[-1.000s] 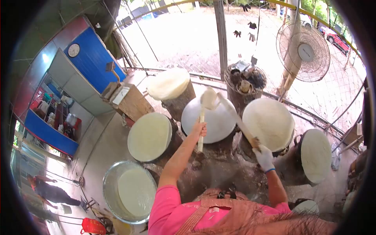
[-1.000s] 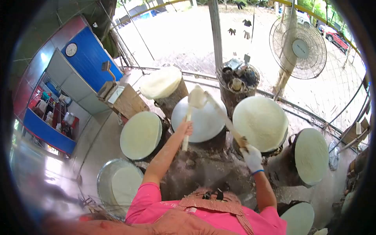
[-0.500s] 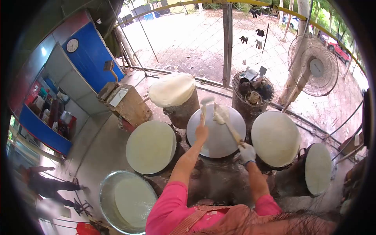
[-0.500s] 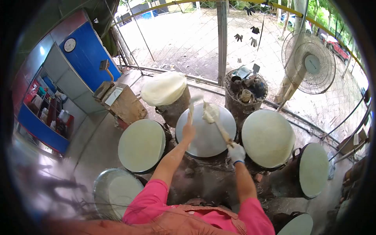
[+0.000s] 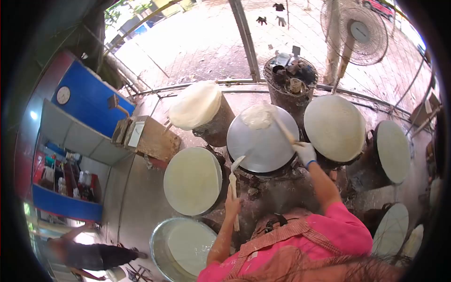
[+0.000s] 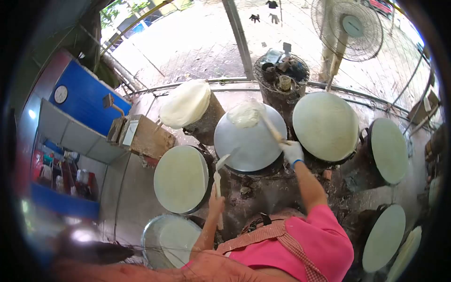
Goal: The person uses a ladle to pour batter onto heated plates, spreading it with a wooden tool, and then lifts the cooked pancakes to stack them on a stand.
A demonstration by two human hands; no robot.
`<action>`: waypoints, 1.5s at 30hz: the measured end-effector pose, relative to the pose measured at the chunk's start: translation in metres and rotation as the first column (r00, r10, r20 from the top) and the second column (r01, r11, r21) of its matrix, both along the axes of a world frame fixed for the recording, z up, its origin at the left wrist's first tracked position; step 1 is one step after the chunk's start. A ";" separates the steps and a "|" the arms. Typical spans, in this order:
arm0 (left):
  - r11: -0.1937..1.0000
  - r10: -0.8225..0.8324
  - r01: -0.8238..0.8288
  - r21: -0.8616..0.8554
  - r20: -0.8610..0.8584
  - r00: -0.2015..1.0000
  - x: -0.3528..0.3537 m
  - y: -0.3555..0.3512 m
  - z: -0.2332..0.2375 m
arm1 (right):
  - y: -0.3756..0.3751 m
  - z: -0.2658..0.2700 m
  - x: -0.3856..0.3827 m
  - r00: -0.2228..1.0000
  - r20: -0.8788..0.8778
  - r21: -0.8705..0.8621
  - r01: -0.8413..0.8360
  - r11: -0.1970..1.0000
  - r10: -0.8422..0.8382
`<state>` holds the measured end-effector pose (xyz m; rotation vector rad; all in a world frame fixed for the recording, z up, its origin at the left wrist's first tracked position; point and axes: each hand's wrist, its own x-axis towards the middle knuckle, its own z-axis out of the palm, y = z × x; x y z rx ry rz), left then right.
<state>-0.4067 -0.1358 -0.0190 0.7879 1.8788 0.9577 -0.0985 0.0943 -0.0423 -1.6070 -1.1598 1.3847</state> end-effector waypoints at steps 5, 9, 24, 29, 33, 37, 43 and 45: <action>1.000 -0.025 0.026 0.010 -0.067 0.997 -0.010 -0.015 -0.027 | -0.013 0.005 -0.041 0.971 -0.045 0.161 -0.225 0.961 0.235; 0.973 -0.065 0.138 0.187 -0.352 0.934 -0.022 -0.015 -0.057 | 0.028 -0.016 0.022 0.949 -0.311 0.050 0.067 0.997 -0.048; 0.981 0.180 -0.184 -0.062 -0.059 0.982 0.037 -0.013 0.002 | 0.078 -0.013 0.013 0.833 -0.283 -0.106 -0.520 0.848 0.476; 0.965 0.258 -0.251 -0.074 0.107 0.960 0.058 -0.022 0.018 | 0.131 0.022 0.044 0.837 -0.241 -0.165 -0.534 0.829 0.492; 0.924 0.383 -0.361 -0.128 0.297 0.875 0.080 -0.039 0.030 | 0.143 0.019 0.006 0.819 -0.229 -0.178 -0.566 0.805 0.526; 0.892 0.452 -0.410 -0.190 0.383 0.806 0.095 -0.053 0.032 | 0.116 0.010 0.028 0.686 -0.234 -0.131 -0.725 0.676 0.689; 0.825 0.564 -0.476 -0.304 0.397 0.724 0.113 -0.083 0.038 | 0.177 0.052 0.003 0.738 -0.187 -0.086 -0.670 0.738 0.648; 0.798 0.601 -0.499 -0.338 0.394 0.695 0.118 -0.089 0.036 | 0.180 0.049 -0.015 0.732 -0.072 -0.083 -0.681 0.727 0.677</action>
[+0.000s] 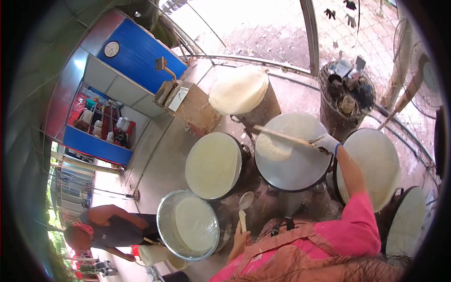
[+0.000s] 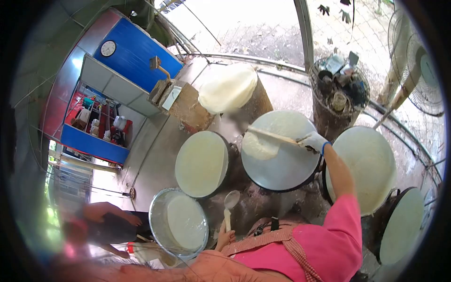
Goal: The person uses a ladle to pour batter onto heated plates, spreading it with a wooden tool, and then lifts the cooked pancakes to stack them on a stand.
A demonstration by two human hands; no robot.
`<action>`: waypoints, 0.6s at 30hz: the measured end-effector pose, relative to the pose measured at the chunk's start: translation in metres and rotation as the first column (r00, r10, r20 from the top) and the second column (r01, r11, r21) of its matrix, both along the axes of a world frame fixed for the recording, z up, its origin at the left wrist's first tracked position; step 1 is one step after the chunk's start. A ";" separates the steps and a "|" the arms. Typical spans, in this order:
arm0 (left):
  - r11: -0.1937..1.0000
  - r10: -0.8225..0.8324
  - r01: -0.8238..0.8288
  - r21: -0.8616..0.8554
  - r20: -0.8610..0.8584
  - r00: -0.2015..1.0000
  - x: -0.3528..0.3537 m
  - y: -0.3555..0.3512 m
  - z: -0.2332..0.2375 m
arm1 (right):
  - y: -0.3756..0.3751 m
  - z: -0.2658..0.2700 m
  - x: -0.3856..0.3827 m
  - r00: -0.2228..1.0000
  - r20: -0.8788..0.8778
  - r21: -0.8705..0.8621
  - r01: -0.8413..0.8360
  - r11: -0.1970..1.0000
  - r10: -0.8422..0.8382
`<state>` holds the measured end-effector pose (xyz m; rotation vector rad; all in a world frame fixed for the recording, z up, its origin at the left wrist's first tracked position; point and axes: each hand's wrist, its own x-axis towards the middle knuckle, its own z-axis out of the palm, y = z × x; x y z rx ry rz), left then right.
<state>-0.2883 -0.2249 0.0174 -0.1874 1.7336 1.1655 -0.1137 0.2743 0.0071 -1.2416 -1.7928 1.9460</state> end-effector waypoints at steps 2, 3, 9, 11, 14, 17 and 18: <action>0.998 0.035 -0.036 0.052 0.025 0.999 0.000 -0.005 -0.007 | -0.003 -0.007 -0.001 0.958 0.063 -0.070 -0.275 0.959 0.280; 0.999 0.042 -0.042 0.019 0.020 0.999 0.001 -0.003 -0.005 | -0.004 -0.019 0.012 0.937 0.102 -0.153 -0.318 0.936 0.335; 0.994 0.083 -0.083 0.077 0.004 0.997 0.008 -0.026 -0.010 | 0.007 -0.006 0.035 0.934 -0.088 -0.083 -0.355 0.931 0.348; 0.988 0.119 -0.119 0.095 0.007 0.993 0.009 -0.031 -0.007 | 0.019 -0.007 -0.017 0.992 0.040 -0.091 -0.120 0.989 0.124; 0.979 0.196 -0.196 0.047 0.014 0.981 0.015 -0.035 -0.008 | 0.025 -0.018 -0.032 0.952 0.143 -0.039 -0.269 0.962 0.272; 0.978 0.194 -0.195 0.076 0.026 0.981 0.010 -0.048 -0.026 | 0.023 -0.038 0.001 0.861 0.035 -0.255 -0.483 0.838 0.507; 0.977 0.190 -0.192 0.095 0.031 0.981 0.019 -0.052 -0.027 | 0.016 -0.021 0.025 0.845 0.071 -0.317 -0.485 0.815 0.530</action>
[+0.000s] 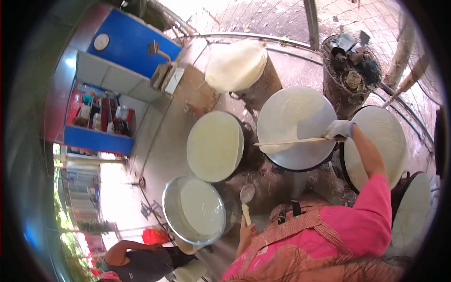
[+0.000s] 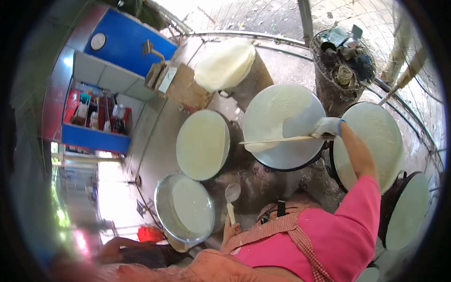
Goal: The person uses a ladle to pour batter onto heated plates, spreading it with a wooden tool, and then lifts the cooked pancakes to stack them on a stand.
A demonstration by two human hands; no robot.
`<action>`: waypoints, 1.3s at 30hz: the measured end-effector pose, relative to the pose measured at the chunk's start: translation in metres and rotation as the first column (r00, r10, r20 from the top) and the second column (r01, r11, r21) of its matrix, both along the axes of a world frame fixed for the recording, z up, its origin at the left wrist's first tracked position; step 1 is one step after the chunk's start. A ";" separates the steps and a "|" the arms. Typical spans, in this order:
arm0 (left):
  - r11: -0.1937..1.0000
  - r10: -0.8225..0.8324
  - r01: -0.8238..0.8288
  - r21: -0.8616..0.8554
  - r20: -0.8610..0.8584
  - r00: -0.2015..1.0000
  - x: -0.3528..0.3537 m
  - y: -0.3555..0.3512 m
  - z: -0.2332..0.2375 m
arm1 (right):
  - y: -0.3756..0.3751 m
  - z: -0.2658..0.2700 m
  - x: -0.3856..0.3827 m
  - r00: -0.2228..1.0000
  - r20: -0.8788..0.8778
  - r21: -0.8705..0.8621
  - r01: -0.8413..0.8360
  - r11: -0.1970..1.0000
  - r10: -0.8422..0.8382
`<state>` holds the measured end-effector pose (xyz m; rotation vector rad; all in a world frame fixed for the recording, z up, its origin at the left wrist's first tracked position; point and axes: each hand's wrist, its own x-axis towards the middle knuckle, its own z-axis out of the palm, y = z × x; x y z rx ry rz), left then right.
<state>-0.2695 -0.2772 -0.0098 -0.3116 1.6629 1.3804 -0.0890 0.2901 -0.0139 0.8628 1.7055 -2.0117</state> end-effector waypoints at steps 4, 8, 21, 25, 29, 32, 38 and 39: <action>0.997 0.021 -0.014 -0.081 0.086 0.996 0.007 0.008 0.020 | 0.007 0.012 0.014 0.995 0.093 0.105 0.024 0.994 -0.034; 0.998 0.013 -0.009 -0.065 0.061 0.998 0.007 0.000 0.025 | 0.004 0.025 -0.053 0.989 -0.119 0.185 0.113 0.976 -0.092; 0.953 -0.301 0.288 0.089 0.211 0.930 -0.081 -0.085 -0.033 | -0.292 0.059 0.166 0.455 -0.059 0.084 0.889 0.450 -0.889; 0.944 -0.330 0.311 0.110 0.285 0.900 -0.093 -0.091 0.004 | -0.384 -0.055 0.013 0.463 -0.332 0.367 0.866 0.340 -0.822; 0.930 -0.361 0.313 0.192 0.324 0.875 -0.096 -0.122 0.024 | -0.395 -0.055 -0.051 0.815 -0.100 0.943 0.262 0.208 -0.571; 0.861 -0.408 0.248 0.444 0.310 0.859 -0.095 -0.135 0.042 | -0.398 -0.050 0.004 0.757 0.091 0.986 0.020 0.163 -0.648; 0.678 -0.510 -0.437 0.591 0.807 0.298 -0.088 -0.150 0.043 | -0.378 -0.032 -0.039 0.477 -0.424 0.727 0.686 0.024 -0.770; 0.699 -0.436 -0.476 0.533 0.846 0.307 -0.083 -0.149 0.044 | -0.377 -0.030 -0.053 0.621 -0.314 0.813 0.567 0.134 -0.719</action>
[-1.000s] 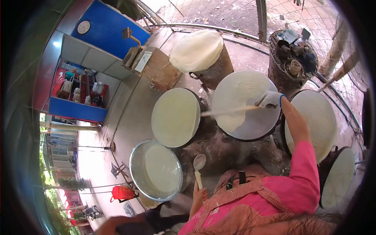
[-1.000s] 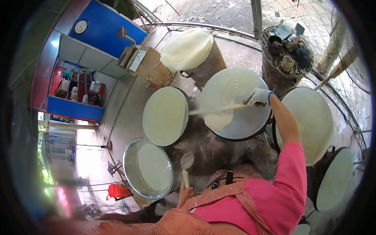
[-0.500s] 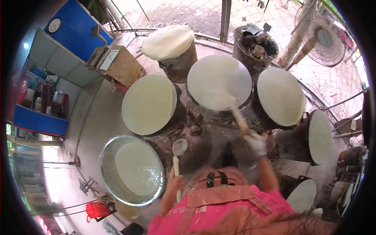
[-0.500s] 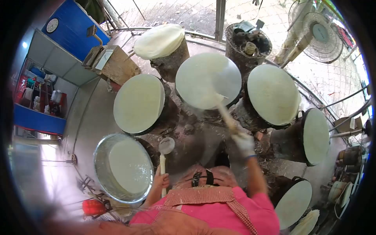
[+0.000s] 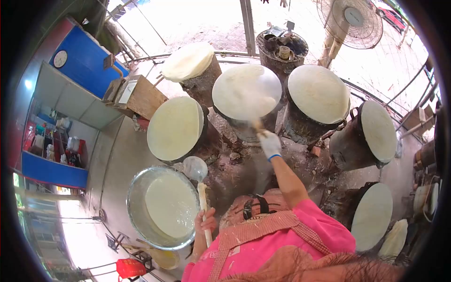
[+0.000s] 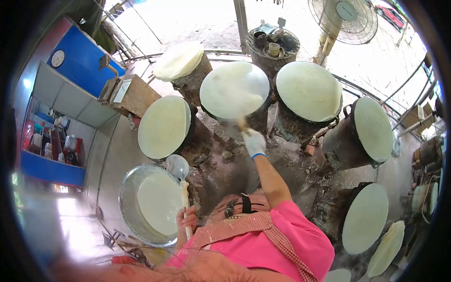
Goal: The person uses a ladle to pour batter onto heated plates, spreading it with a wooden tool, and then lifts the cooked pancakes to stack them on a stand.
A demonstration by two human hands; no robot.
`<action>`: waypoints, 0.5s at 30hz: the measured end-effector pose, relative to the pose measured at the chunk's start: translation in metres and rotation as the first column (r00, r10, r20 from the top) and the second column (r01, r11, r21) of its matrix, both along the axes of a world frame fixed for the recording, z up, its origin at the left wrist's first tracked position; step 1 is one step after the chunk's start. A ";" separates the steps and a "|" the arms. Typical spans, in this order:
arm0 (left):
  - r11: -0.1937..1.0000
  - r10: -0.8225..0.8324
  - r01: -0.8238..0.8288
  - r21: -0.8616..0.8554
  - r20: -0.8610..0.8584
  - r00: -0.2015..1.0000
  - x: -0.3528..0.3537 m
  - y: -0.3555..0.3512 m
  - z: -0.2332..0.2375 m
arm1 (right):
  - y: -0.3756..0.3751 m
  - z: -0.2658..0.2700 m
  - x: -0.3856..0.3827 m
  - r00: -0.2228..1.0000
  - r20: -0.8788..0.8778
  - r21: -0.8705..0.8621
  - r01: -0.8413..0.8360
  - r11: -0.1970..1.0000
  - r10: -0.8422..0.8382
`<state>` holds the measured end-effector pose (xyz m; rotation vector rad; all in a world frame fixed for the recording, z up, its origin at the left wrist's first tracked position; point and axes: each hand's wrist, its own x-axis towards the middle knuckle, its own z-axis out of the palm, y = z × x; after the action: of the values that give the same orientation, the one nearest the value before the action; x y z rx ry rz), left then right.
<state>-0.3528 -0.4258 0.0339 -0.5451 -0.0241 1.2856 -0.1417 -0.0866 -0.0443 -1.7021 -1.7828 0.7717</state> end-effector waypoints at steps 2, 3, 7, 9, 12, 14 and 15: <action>1.000 0.012 -0.012 0.015 0.000 1.000 0.009 0.006 0.001 | 0.000 -0.004 0.003 0.972 0.121 0.026 -0.207 0.978 0.203; 1.000 -0.001 0.001 0.021 -0.005 1.000 0.007 0.007 0.003 | 0.000 0.002 0.021 0.980 0.118 -0.036 -0.160 0.987 0.163; 0.993 0.031 -0.015 0.121 -0.136 0.990 0.019 0.011 -0.003 | 0.049 -0.006 0.098 0.944 0.325 0.029 -0.071 0.997 0.058; 0.987 -0.022 0.040 0.157 -0.117 0.993 0.024 0.016 -0.012 | 0.063 0.017 0.072 0.996 0.062 0.083 0.067 0.994 -0.072; 0.991 -0.079 0.078 0.112 0.010 0.997 0.030 0.040 -0.011 | 0.051 -0.003 0.034 0.973 0.175 0.232 -0.187 0.955 0.148; 0.996 -0.084 0.084 -0.024 -0.005 0.996 0.033 0.045 -0.012 | 0.025 0.013 0.050 0.909 0.316 0.083 -0.312 0.947 0.271; 0.995 -0.100 0.100 -0.023 -0.021 0.995 0.030 0.041 -0.015 | 0.024 0.005 0.070 0.933 0.287 0.081 -0.251 0.965 0.218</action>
<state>-0.3233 -0.3844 0.0192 -0.5441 0.0353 1.1954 -0.0714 -0.0622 -0.0389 -1.5996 -2.2085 0.5314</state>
